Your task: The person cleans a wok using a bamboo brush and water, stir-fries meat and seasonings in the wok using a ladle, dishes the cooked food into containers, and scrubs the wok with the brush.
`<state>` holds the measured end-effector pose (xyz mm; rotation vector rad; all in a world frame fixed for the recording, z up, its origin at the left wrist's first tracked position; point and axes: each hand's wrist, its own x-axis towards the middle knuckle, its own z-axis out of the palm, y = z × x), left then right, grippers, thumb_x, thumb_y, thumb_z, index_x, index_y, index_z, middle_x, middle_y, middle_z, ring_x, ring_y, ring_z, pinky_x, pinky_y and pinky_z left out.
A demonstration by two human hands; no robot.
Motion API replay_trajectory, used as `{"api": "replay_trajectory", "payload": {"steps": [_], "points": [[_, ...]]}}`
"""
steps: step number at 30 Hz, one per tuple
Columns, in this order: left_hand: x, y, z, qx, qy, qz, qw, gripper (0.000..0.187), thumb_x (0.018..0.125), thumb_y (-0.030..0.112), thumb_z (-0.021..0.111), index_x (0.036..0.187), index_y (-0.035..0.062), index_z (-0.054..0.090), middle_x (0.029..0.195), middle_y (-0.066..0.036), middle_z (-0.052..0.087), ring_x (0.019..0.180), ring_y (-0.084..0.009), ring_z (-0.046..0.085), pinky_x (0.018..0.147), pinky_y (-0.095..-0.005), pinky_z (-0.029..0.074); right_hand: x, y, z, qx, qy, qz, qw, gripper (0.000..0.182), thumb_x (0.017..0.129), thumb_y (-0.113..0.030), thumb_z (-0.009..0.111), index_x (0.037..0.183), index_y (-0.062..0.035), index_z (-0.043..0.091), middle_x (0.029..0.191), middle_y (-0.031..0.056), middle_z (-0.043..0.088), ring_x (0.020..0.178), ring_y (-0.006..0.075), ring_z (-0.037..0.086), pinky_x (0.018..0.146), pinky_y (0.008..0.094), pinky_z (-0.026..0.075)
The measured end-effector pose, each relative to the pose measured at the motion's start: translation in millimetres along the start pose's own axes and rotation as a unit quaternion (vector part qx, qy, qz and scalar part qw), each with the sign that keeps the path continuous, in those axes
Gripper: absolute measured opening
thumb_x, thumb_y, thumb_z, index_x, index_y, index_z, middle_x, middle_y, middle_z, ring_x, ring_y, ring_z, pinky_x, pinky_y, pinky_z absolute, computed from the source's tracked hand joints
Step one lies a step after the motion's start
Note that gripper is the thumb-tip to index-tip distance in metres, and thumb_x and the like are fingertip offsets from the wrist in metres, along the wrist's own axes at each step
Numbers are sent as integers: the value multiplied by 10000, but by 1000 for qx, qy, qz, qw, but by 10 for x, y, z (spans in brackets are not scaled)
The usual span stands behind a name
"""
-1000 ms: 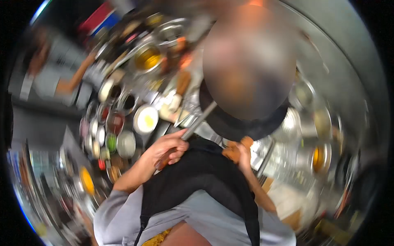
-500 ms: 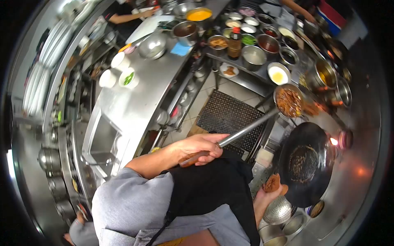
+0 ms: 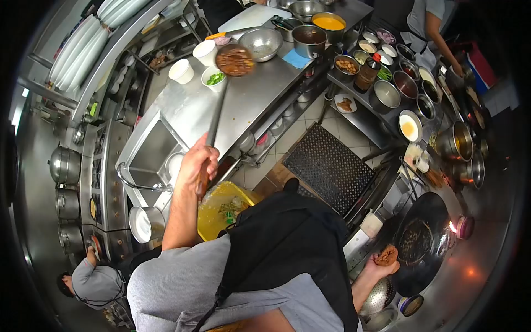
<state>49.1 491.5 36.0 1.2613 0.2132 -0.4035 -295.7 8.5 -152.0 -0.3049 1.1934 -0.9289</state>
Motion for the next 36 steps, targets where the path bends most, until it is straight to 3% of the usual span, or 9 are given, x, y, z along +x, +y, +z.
{"api": "replay_trajectory", "payload": {"steps": [2,8,11,14,15,17,27,29,36], "points": [[189,57,-143,35,39,20,998,784,853,14,445,1549,38,85,719,-34,530,461,-106,505,371,-247,435,-43,1,61,3,3,-3,1000,360,858,-481,533,1041,-181,608,916,-34,565,635,145,461,497,279,350],[782,18,-568,50,89,48,994,634,855,41,453,1467,32,283,695,-6,510,468,-105,494,380,-264,419,49,-12,5,41,-9,-12,999,350,850,-470,543,1044,-187,614,923,-40,584,640,142,476,495,275,350],[985,4,-619,61,121,38,990,341,850,35,453,1190,66,447,671,-16,504,459,-107,478,380,-269,396,61,-38,-15,61,-23,-11,998,340,854,-459,542,1043,-189,626,935,-43,608,642,136,491,486,270,352],[1122,-60,-688,80,143,47,985,298,845,37,452,1141,69,478,673,-15,508,459,-104,478,375,-271,394,14,-64,-4,69,-20,-20,997,341,860,-448,538,1048,-181,635,944,-38,626,650,131,509,470,264,354],[1146,-73,-719,81,142,45,986,298,845,37,452,1141,69,478,673,-15,508,459,-104,478,375,-271,394,55,-76,-48,62,-33,-19,997,347,863,-447,534,1052,-174,636,952,-34,632,653,132,514,466,263,355],[1173,-82,-768,83,122,30,989,511,846,50,474,1347,31,380,698,-15,518,478,-117,500,381,-268,405,78,-84,-104,55,-44,-19,997,353,866,-446,530,1056,-168,636,959,-30,638,655,134,520,462,262,357],[1068,-33,-666,91,153,44,983,419,857,37,461,1275,47,442,676,-6,515,443,-111,488,363,-256,397,-50,-98,-51,62,-28,-11,998,398,891,-459,510,1113,-152,634,1009,-6,658,666,151,536,453,263,362],[1040,-4,-692,114,132,26,984,740,856,43,473,1531,24,171,684,-19,527,469,-107,489,394,-257,404,-77,-99,-39,59,-22,-9,998,398,894,-456,508,1119,-151,633,1025,-5,662,669,151,537,453,264,363],[1111,-15,-803,157,111,17,981,702,865,49,477,1516,28,216,698,-16,536,462,-106,490,386,-251,397,-49,-101,-69,54,-35,-7,998,388,883,-449,518,1102,-151,637,1034,-7,665,669,146,541,457,269,371]]}}
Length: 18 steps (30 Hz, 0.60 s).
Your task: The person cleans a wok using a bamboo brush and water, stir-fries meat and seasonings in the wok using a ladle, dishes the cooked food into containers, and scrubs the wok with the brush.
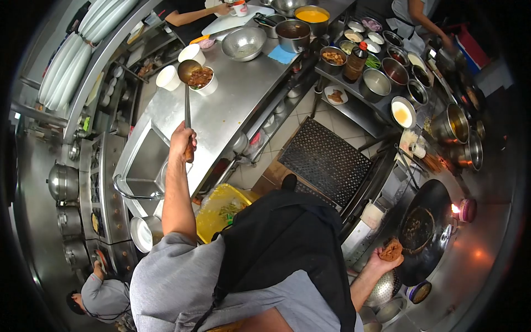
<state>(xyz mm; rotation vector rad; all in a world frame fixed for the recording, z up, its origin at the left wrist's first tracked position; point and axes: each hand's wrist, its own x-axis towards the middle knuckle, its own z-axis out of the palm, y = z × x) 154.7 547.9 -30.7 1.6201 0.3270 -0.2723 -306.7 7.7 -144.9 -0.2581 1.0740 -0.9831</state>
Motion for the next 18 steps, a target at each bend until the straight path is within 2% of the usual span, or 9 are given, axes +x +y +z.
{"api": "replay_trajectory", "payload": {"steps": [3,7,8,10,13,16,17,18], "points": [[-25,5,20,-27,38,20,999,568,870,46,472,1421,38,337,698,-12,533,467,-99,484,384,-246,381,-90,-13,77,3,4,-6,1000,388,880,-447,515,1094,-149,641,1037,-10,667,661,143,535,462,267,363],[-22,34,-78,-104,23,6,994,621,874,43,466,1465,49,278,698,-17,523,479,-105,468,400,-254,358,-74,-77,105,0,6,12,1000,400,875,-463,504,1088,-153,640,1021,-21,663,644,140,518,471,265,342],[-74,72,-33,-121,58,11,991,552,873,41,466,1409,53,334,692,-20,516,477,-107,468,404,-262,363,-50,-64,88,-1,3,18,1000,400,875,-463,504,1088,-153,640,1021,-21,663,644,140,518,471,265,342],[-60,85,-63,-141,51,10,989,469,867,39,467,1329,66,392,691,-20,516,474,-104,466,404,-268,365,-11,-84,47,4,2,10,1000,409,872,-477,499,1089,-159,637,1003,-28,654,646,141,512,477,270,337],[-16,95,-134,-149,17,4,989,410,862,36,463,1268,77,426,692,-22,520,472,-101,465,403,-270,366,-26,-88,75,7,14,3,1000,414,868,-484,500,1095,-164,633,998,-26,648,649,144,516,477,276,343],[-57,120,-102,-137,41,16,990,336,857,42,465,1189,90,457,683,-21,518,462,-97,461,400,-257,361,-2,-82,56,3,12,4,1000,416,865,-486,503,1091,-162,635,995,-23,650,648,144,519,468,270,341],[-68,109,-106,-136,41,18,990,336,857,42,465,1189,90,457,683,-21,518,462,-97,461,400,-257,361,28,-85,35,7,6,7,1000,416,863,-486,504,1087,-161,637,988,-21,652,648,144,520,463,267,340],[-72,75,-113,-103,39,21,994,405,850,37,472,1253,72,451,683,-23,523,460,-102,469,401,-257,370,71,-89,0,9,5,8,1000,416,863,-486,504,1087,-161,637,988,-21,652,648,144,520,463,267,340]]}}
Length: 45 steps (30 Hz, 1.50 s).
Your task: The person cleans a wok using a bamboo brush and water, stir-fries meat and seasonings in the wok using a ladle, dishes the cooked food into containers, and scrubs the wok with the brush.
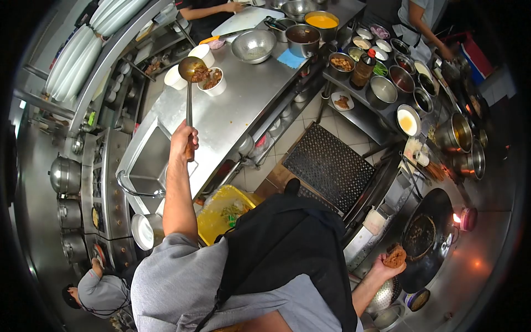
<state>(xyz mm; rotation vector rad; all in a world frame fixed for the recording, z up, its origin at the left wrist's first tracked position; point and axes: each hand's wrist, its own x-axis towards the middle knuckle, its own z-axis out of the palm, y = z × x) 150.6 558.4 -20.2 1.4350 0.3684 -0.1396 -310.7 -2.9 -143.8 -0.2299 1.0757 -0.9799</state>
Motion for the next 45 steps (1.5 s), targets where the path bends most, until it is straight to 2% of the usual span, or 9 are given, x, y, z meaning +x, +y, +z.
{"api": "replay_trajectory", "payload": {"steps": [5,12,27,29,32,37,40,42,45], "points": [[11,-122,20,224,24,42,973,779,811,21,518,1533,-11,227,697,-48,565,460,-147,534,428,-286,440,8,6,-3,-23,-8,-3,1000,438,859,-479,473,1105,-163,649,974,-4,686,667,154,560,463,278,354],[-137,-120,157,428,98,92,894,728,832,72,537,1513,-4,291,741,-105,608,507,-186,579,535,-339,510,22,-42,-10,-10,8,-9,1000,455,858,-499,467,1111,-167,649,1008,-3,692,649,158,553,460,278,352],[-381,-374,253,298,72,96,947,749,822,38,514,1524,-5,258,683,-63,556,472,-156,537,439,-317,451,985,-688,-609,34,-127,31,991,409,865,-436,545,1142,-155,651,1037,34,691,570,131,527,454,248,375],[-806,-207,575,241,31,35,969,751,842,22,482,1542,9,208,663,-37,526,421,-129,467,368,-286,378,855,-647,-379,3,-19,-39,999,377,857,-405,565,1121,-152,658,1035,34,694,561,129,518,459,251,386],[-1212,-341,1097,133,-137,30,981,433,870,25,459,1302,-13,464,669,-21,485,418,-105,452,371,-232,357,969,-633,-345,0,5,-74,997,250,851,-392,599,992,-190,643,883,-37,653,661,131,557,474,284,338],[-1518,-396,2475,113,-423,46,898,535,908,27,545,1415,-19,380,724,-40,522,441,-112,482,415,-228,403,1249,-480,-120,114,35,-62,991,202,866,-363,636,995,-209,623,841,-62,661,628,131,577,447,281,346],[-1860,-417,3432,-27,-612,-75,787,713,903,63,561,1522,87,209,833,-78,520,527,-153,536,422,-284,458,1705,-355,-59,200,17,-116,973,158,867,-308,650,933,-168,625,858,-21,671,703,149,640,453,297,407],[-1803,-702,3970,84,-662,-136,732,746,925,66,525,1556,115,130,833,-67,505,501,-137,496,410,-273,436,1611,-267,188,228,70,-144,960,181,880,-308,623,938,-137,639,873,14,677,751,168,666,469,303,442],[-1844,-1115,4776,266,-684,8,680,693,946,-18,493,1556,68,175,744,-22,509,457,-89,443,426,-236,393,1634,-204,335,189,63,-112,973,249,895,-326,590,1020,-123,662,923,25,690,803,168,673,483,304,434]]}}
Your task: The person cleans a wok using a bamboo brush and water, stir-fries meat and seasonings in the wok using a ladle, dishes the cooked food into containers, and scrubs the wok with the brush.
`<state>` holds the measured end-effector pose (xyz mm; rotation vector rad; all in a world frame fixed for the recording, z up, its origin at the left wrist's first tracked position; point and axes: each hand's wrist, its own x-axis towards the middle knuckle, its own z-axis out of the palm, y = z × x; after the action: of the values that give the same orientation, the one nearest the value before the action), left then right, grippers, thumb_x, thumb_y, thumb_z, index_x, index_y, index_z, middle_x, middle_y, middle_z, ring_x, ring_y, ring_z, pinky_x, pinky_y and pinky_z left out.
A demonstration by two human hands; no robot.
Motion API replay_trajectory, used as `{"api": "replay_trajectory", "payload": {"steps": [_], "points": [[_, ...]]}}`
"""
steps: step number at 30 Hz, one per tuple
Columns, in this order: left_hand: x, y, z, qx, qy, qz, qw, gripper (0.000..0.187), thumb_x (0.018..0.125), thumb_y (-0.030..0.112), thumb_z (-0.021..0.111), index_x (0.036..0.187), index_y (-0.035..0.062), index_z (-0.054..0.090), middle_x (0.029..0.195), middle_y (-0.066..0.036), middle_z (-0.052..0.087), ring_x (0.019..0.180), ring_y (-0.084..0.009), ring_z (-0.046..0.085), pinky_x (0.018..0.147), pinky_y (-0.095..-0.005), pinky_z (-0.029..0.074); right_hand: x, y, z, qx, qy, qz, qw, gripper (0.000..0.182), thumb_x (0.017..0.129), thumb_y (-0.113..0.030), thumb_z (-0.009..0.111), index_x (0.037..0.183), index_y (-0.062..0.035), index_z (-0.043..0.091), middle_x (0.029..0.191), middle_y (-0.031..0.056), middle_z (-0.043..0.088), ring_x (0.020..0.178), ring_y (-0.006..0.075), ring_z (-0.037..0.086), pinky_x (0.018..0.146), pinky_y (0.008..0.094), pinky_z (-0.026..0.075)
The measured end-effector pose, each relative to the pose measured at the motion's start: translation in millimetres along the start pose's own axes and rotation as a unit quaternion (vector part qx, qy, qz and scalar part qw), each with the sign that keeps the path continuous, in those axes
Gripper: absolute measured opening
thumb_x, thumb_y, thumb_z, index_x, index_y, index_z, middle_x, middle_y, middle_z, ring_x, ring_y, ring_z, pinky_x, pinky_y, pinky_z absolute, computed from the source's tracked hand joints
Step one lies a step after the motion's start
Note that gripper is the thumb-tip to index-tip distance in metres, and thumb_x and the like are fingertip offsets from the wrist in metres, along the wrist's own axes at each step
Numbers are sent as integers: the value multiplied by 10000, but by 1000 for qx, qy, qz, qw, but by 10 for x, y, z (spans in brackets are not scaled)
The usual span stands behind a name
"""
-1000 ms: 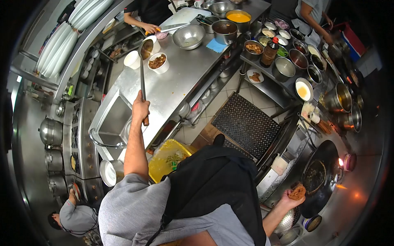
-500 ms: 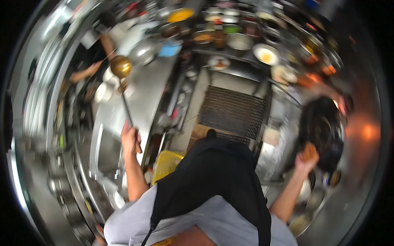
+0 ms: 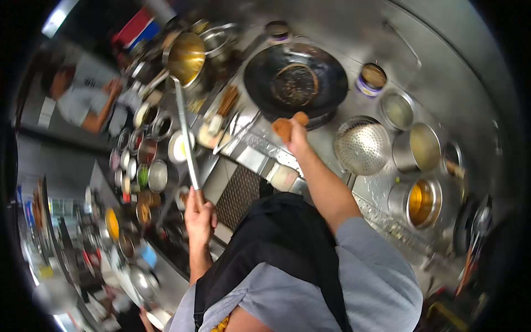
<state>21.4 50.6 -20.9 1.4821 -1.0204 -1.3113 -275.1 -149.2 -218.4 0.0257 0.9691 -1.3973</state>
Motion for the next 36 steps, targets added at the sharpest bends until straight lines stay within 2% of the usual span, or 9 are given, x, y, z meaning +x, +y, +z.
{"api": "replay_trajectory", "payload": {"steps": [7,11,20,21,23,24,27,29,36], "points": [[1830,677,733,301,-276,40,912,695,886,64,550,1533,112,303,880,-119,646,578,-181,599,548,-300,496,-328,72,-249,-122,-1,-17,992,606,879,-466,701,1260,-41,501,1190,112,618,1030,207,644,869,346,534],[2850,792,1786,342,-390,327,790,685,855,120,551,1507,130,343,1081,-292,644,991,-428,651,880,-417,498,-1224,136,-469,-92,137,-152,975,572,897,-433,696,1258,-21,532,1103,76,642,974,186,642,850,342,530],[3602,174,4442,620,-392,435,523,484,908,161,486,1387,212,529,1121,-250,674,934,-428,680,861,-509,522,-3232,1083,-1263,106,420,-251,866,426,929,-433,630,1120,-53,595,912,57,662,763,155,661,568,270,520],[3453,249,4503,617,-397,439,520,484,908,161,486,1387,212,529,1121,-250,674,934,-428,680,861,-509,522,-3413,1189,-1267,116,444,-230,858,430,933,-441,620,1108,-48,600,907,56,660,764,153,660,570,268,522],[3226,429,4591,503,-502,59,701,469,947,183,456,1410,243,493,1162,-229,669,995,-404,678,876,-488,531,-3598,1519,-1371,139,449,-251,846,426,932,-429,625,1106,-42,597,913,61,659,777,170,662,621,291,538],[3273,378,4642,504,-500,63,701,469,947,183,456,1410,243,493,1162,-229,669,995,-404,678,876,-488,531,-3618,1634,-1417,160,447,-271,837,421,930,-417,631,1104,-36,593,918,67,658,789,187,663,672,314,555],[3397,227,4524,614,-364,439,545,444,940,151,466,1376,227,504,1183,-234,658,1043,-364,678,879,-460,543,-3733,1927,-1614,194,457,-204,844,369,932,-334,639,1127,-27,572,942,78,662,814,210,672,687,344,562],[3062,438,4370,633,-365,412,545,470,935,146,455,1399,206,494,1127,-228,681,1017,-377,682,879,-484,535,-3680,2049,-1916,183,452,-210,847,345,933,-303,641,1132,-31,570,981,78,643,863,209,654,757,359,553],[2028,29,4061,394,-387,385,739,622,833,178,587,1433,70,461,1128,-272,654,1066,-405,634,919,-429,498,-3895,1742,-2658,118,427,-204,873,341,937,-273,651,1157,-28,562,988,56,625,864,181,635,771,331,538]]}}
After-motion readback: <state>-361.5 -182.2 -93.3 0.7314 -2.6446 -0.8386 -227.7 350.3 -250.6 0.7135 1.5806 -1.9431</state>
